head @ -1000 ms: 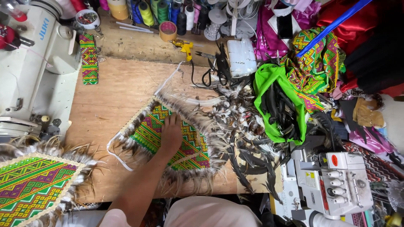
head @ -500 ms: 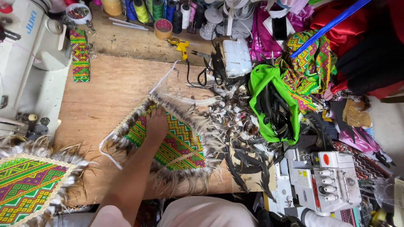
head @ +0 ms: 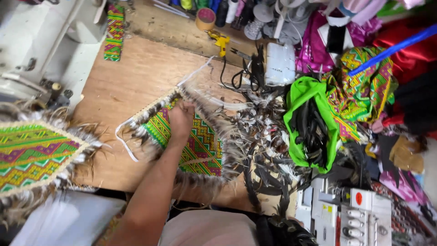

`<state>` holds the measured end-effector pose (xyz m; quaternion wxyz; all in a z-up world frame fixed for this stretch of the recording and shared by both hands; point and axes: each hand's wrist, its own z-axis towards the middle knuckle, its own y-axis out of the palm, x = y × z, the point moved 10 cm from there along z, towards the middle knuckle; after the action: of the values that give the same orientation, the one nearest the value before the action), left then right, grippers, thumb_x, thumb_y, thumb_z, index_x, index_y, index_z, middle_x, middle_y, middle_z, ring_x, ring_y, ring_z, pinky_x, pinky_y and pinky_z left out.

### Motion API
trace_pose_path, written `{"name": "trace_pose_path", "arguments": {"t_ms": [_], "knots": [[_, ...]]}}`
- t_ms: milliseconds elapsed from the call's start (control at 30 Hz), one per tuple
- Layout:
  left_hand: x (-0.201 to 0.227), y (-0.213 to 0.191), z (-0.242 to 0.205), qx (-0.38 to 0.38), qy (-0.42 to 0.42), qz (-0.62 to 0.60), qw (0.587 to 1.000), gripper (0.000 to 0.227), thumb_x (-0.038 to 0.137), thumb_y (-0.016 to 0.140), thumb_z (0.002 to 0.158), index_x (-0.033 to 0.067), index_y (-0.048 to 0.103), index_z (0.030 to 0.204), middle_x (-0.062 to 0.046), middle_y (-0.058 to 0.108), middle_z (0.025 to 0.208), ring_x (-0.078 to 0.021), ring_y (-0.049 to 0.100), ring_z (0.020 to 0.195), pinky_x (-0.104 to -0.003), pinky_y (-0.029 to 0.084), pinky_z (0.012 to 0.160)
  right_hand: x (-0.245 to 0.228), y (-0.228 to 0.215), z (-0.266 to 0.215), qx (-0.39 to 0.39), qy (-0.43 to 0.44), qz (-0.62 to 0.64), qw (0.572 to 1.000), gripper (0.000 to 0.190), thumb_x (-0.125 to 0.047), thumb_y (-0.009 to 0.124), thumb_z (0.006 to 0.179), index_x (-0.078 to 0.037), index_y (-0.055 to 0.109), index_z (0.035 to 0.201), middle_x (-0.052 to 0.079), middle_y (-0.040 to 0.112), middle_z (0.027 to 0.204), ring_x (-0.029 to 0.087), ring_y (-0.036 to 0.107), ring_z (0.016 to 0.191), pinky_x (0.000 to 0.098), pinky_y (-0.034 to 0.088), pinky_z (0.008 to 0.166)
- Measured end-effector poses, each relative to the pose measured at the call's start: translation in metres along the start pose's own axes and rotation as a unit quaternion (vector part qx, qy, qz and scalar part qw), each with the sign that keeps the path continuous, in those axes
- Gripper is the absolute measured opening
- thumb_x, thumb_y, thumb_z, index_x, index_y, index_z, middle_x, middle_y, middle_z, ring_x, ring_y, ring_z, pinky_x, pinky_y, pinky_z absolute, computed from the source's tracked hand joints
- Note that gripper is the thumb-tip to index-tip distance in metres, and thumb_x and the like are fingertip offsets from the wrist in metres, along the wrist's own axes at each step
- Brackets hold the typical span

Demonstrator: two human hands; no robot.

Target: Assembling a decorative feathered craft item using a hot glue gun, patterned fabric, feathers, and trim.

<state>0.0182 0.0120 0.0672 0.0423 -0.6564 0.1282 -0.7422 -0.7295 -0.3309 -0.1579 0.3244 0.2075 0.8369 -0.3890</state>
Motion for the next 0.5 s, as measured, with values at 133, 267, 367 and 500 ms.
{"name": "trace_pose_path", "arguments": {"t_ms": [133, 267, 367, 500], "knots": [[-0.012, 0.004, -0.054, -0.019, -0.08, 0.028, 0.996, 0.021, 0.002, 0.066, 0.108, 0.0078, 0.073, 0.09, -0.008, 0.081, 0.094, -0.025, 0.08, 0.107, -0.032, 0.068, 0.086, -0.219, 0.063, 0.088, -0.031, -0.049, -0.041, 0.997, 0.05, -0.019, 0.077, 0.089, -0.011, 0.072, 0.138, 0.014, 0.079, 0.107, 0.025, 0.075, 0.102, 0.0327, 0.054, 0.097], [-0.018, 0.01, -0.117, -0.041, -0.094, 0.093, 0.99, 0.026, 0.008, 0.054, 0.112, 0.0009, 0.079, 0.117, -0.014, 0.084, 0.124, -0.0292, 0.082, 0.107, -0.041, 0.067, 0.097, -0.339, 0.103, 0.048, -0.14, -0.067, -0.019, 0.988, 0.025, -0.022, 0.065, 0.109, -0.01, 0.079, 0.125, 0.011, 0.087, 0.112, 0.02, 0.068, 0.07, 0.034, 0.058, 0.067], [-0.018, 0.005, -0.166, -0.024, -0.054, 0.106, 0.993, 0.03, 0.0, 0.056, 0.107, 0.0013, 0.077, 0.127, -0.011, 0.085, 0.121, -0.0258, 0.084, 0.105, -0.035, 0.066, 0.1, -0.398, 0.148, 0.07, -0.216, -0.125, -0.045, 0.967, 0.032, -0.03, 0.062, 0.11, -0.008, 0.075, 0.128, 0.011, 0.081, 0.099, 0.021, 0.074, 0.074, 0.0327, 0.062, 0.077], [0.034, -0.03, -0.223, 0.032, -0.015, 0.151, 0.988, 0.01, 0.008, 0.079, 0.099, 0.0143, 0.075, 0.093, -0.004, 0.079, 0.089, -0.0196, 0.077, 0.078, -0.036, 0.054, 0.073, -0.485, 0.224, 0.106, -0.261, -0.248, -0.095, 0.928, 0.035, -0.042, 0.061, 0.11, -0.015, 0.078, 0.125, 0.001, 0.077, 0.093, 0.013, 0.068, 0.071, 0.0285, 0.056, 0.07]]}}
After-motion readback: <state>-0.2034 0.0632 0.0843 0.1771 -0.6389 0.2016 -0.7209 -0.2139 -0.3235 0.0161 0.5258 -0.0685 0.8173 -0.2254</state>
